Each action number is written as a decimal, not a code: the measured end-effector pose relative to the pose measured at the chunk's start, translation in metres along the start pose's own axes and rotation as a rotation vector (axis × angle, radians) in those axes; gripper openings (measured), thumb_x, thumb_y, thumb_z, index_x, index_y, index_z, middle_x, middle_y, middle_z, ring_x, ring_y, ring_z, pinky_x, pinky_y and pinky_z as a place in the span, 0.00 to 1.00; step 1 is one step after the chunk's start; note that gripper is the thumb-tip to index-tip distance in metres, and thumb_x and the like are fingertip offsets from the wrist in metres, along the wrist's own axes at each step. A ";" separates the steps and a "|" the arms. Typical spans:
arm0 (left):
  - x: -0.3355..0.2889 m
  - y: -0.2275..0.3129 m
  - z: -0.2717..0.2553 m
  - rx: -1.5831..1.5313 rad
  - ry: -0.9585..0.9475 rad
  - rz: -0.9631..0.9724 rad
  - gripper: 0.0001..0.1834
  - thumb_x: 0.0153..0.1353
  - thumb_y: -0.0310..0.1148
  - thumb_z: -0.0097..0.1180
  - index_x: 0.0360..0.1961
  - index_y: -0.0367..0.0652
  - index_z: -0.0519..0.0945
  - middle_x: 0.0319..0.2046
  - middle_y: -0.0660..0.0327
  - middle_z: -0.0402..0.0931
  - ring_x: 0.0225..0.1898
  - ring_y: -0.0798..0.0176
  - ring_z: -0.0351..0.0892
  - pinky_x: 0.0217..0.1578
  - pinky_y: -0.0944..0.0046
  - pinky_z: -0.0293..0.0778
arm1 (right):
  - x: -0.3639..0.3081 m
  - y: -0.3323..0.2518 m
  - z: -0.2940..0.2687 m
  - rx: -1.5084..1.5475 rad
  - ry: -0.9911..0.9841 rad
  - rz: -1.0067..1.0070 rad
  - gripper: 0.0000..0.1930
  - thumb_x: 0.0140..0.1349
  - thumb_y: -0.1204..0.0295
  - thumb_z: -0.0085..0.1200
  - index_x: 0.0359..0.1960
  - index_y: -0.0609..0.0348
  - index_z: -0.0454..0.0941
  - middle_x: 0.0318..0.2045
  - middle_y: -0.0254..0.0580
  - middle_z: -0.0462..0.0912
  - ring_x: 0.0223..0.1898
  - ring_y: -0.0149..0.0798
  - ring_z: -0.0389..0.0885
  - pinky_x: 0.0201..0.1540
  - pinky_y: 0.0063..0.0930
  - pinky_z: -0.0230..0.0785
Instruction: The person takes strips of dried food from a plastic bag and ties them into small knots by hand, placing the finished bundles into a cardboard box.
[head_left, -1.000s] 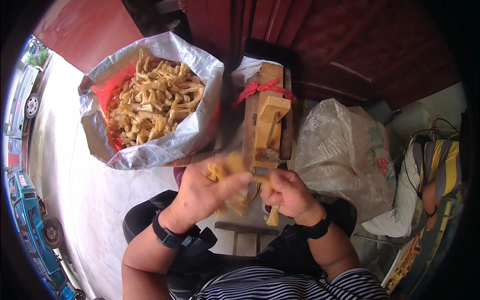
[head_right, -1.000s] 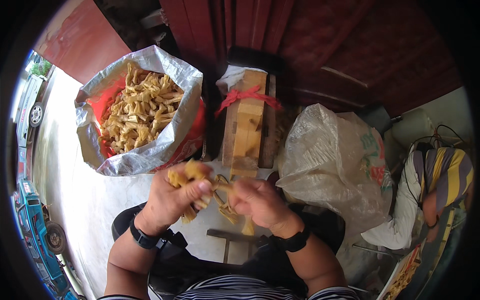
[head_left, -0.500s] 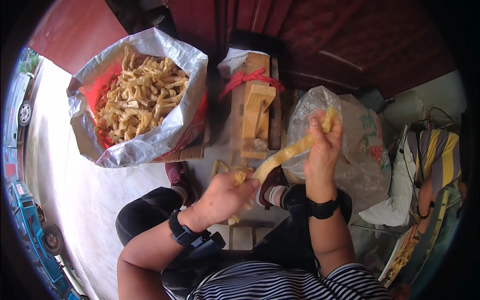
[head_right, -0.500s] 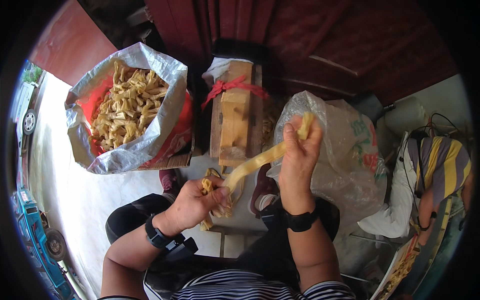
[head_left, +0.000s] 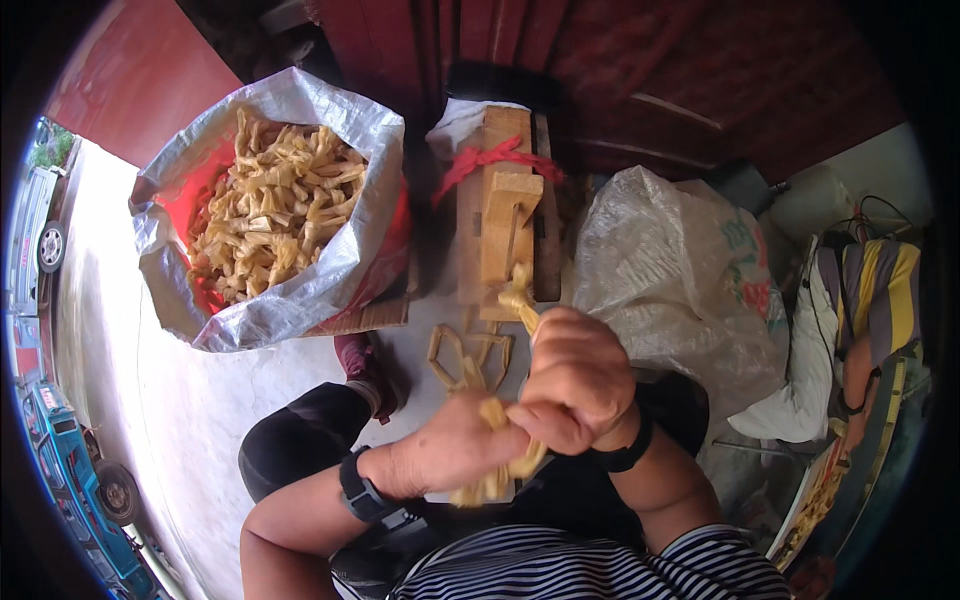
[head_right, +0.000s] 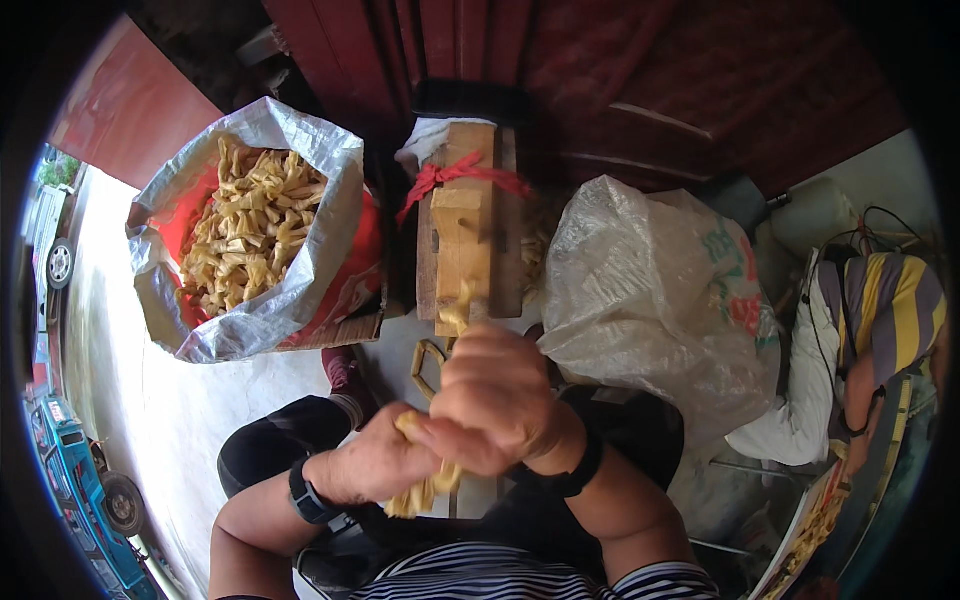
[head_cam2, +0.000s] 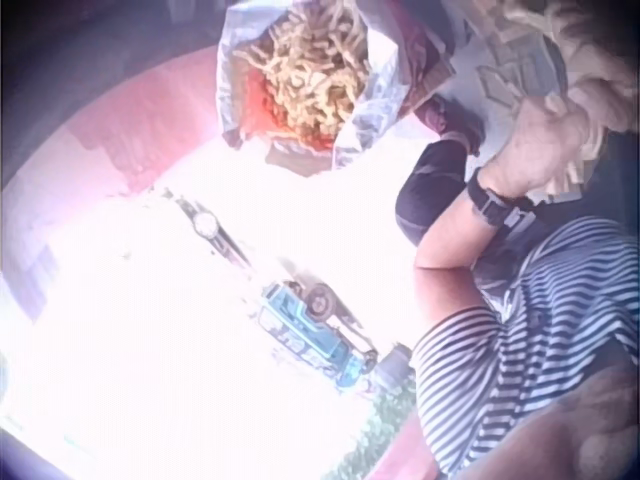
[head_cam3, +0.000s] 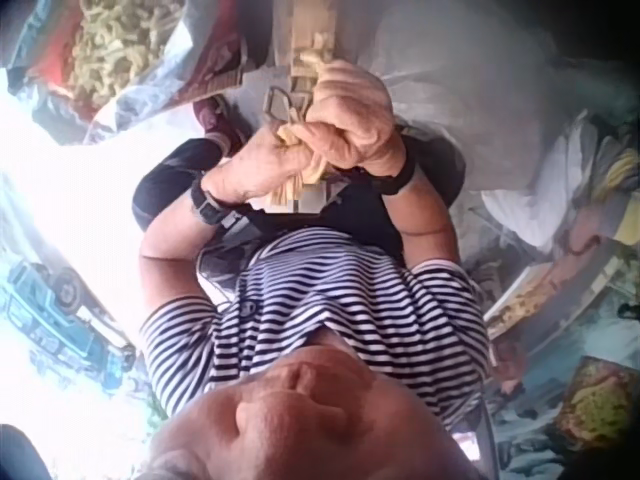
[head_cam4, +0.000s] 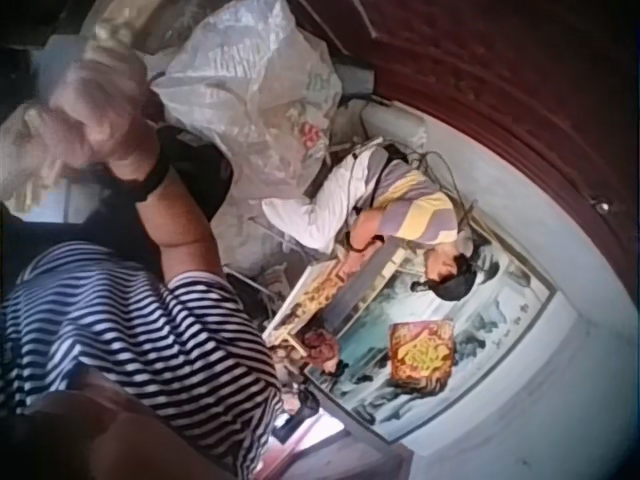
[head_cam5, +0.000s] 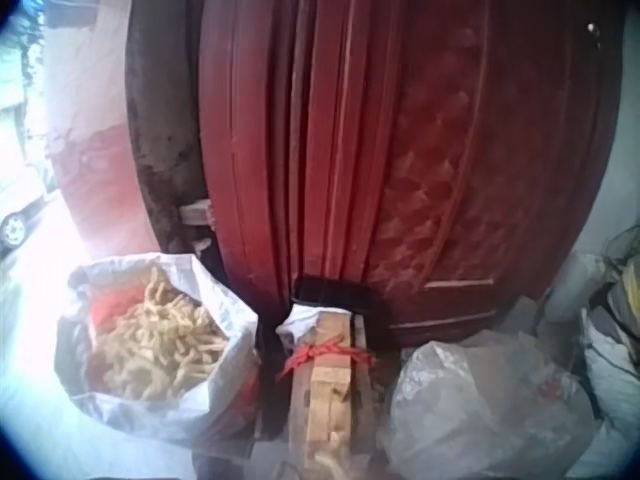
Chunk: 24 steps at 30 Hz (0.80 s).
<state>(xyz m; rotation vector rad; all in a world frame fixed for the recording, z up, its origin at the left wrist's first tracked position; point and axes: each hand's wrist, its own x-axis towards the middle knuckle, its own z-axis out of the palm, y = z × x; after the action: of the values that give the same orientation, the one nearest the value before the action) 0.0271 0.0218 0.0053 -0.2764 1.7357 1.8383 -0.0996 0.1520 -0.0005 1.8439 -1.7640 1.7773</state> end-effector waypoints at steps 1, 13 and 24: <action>-0.003 -0.001 0.000 -0.155 -0.142 0.037 0.15 0.59 0.39 0.59 0.38 0.36 0.81 0.28 0.64 0.79 0.30 0.71 0.76 0.34 0.68 0.74 | -0.001 -0.004 0.001 0.031 -0.019 -0.001 0.07 0.51 0.74 0.57 0.21 0.58 0.71 0.13 0.34 0.68 0.14 0.38 0.64 0.23 0.32 0.61; -0.004 0.005 -0.035 1.156 0.606 0.866 0.16 0.36 0.32 0.59 0.32 0.47 0.81 0.26 0.64 0.69 0.26 0.61 0.71 0.25 0.65 0.70 | -0.027 0.004 0.012 0.983 -0.231 1.143 0.08 0.62 0.78 0.50 0.42 0.64 0.76 0.27 0.31 0.76 0.23 0.25 0.73 0.24 0.19 0.62; -0.003 -0.004 -0.029 0.907 0.811 0.663 0.20 0.43 0.28 0.64 0.43 0.44 0.82 0.47 0.55 0.77 0.46 0.51 0.79 0.44 0.57 0.73 | -0.025 -0.013 0.032 0.359 0.140 0.847 0.09 0.68 0.75 0.44 0.42 0.66 0.77 0.26 0.35 0.79 0.19 0.20 0.72 0.23 0.12 0.65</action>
<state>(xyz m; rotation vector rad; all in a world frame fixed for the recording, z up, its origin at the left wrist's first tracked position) 0.0249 -0.0072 0.0001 -0.0559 3.3334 1.1090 -0.0616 0.1517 -0.0208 1.0166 -2.5161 2.5395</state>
